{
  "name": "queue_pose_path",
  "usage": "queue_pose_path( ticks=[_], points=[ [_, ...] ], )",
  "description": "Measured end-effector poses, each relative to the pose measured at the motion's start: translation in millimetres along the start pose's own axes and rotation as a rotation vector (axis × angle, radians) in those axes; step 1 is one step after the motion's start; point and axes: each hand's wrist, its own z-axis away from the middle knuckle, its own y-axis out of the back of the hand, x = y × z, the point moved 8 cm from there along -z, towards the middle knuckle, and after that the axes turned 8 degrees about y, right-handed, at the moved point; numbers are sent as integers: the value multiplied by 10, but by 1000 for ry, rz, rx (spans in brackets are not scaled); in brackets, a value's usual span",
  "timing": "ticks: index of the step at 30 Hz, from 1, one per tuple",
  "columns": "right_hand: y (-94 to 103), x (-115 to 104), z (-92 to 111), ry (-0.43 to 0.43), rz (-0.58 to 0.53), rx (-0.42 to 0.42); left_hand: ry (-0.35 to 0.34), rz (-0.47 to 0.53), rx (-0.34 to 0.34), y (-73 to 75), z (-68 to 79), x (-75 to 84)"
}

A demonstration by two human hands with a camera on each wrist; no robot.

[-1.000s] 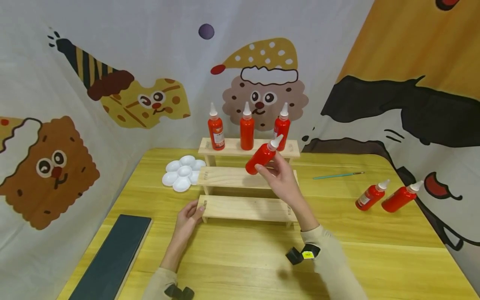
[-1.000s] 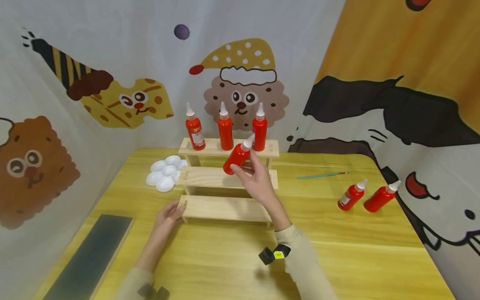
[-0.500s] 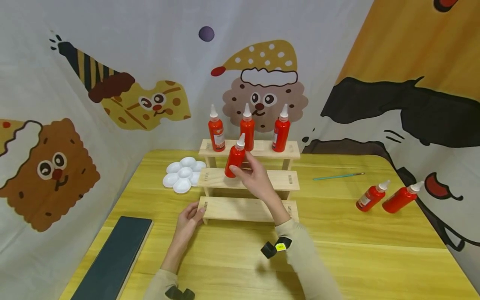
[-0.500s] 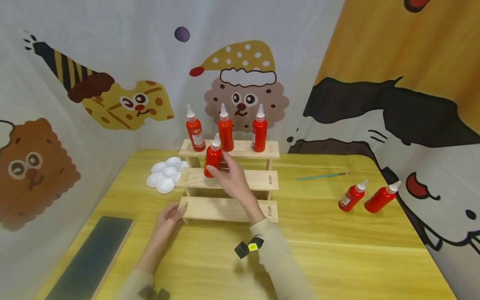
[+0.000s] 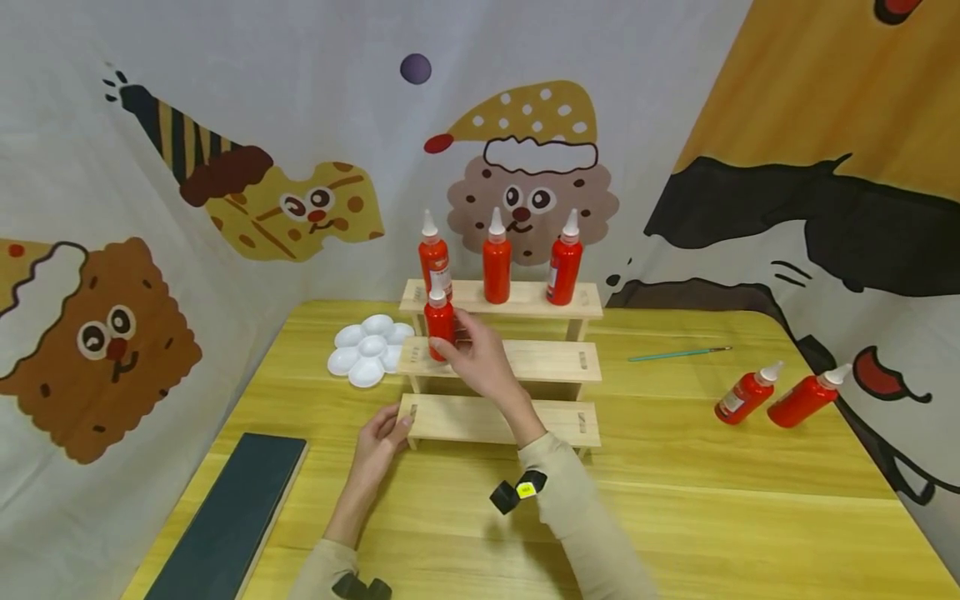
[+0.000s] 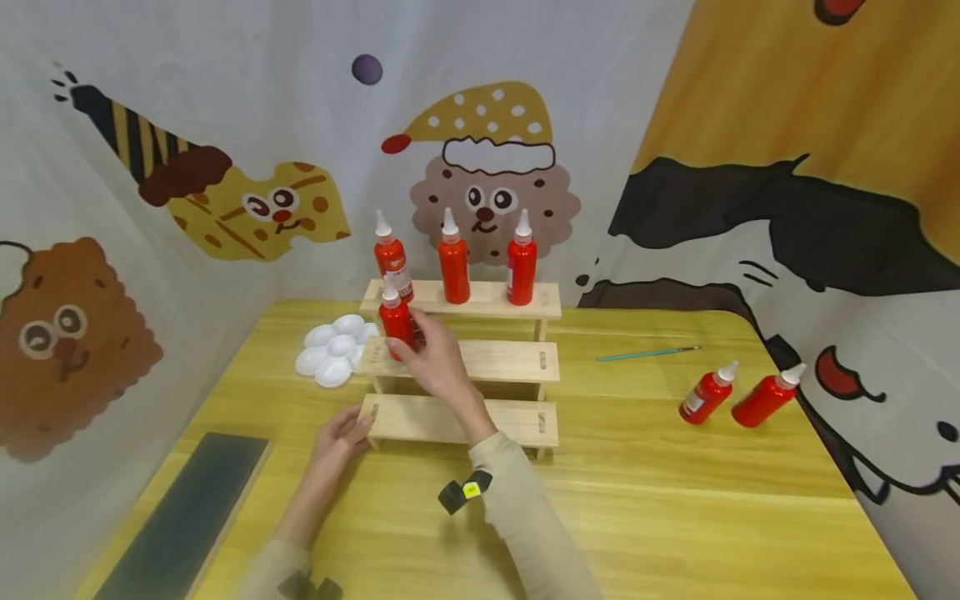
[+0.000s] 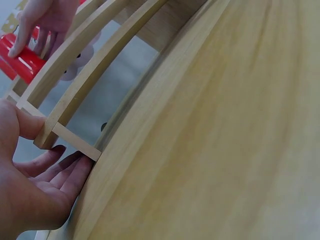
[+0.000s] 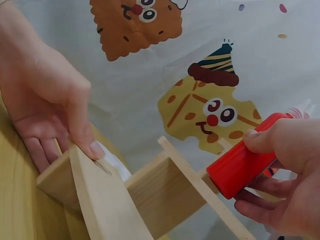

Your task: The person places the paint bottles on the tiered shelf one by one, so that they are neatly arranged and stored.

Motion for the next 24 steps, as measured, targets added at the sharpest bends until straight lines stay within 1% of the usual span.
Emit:
queue_pose_path(
  ticks=[5, 9, 12, 16, 20, 24],
  points=[
    [-74, -17, -16, 20, 55, 12, 6, -5, 1, -9, -9, -8],
    [-78, -36, -20, 37, 113, 26, 5, -9, 3, -31, -2, -2],
    [-61, -30, -8, 35, 126, 35, 0, -6, 4, -41, 2, 7],
    [-1, -26, 31, 17, 132, 53, -5, -7, -3, -45, -2, 3],
    [118, -67, 82, 5, 137, 74, -4, -16, -7, -32, -13, -8],
    [243, -113, 127, -5, 116, 75, 5, -13, 7, -2, -23, -14]
  ],
)
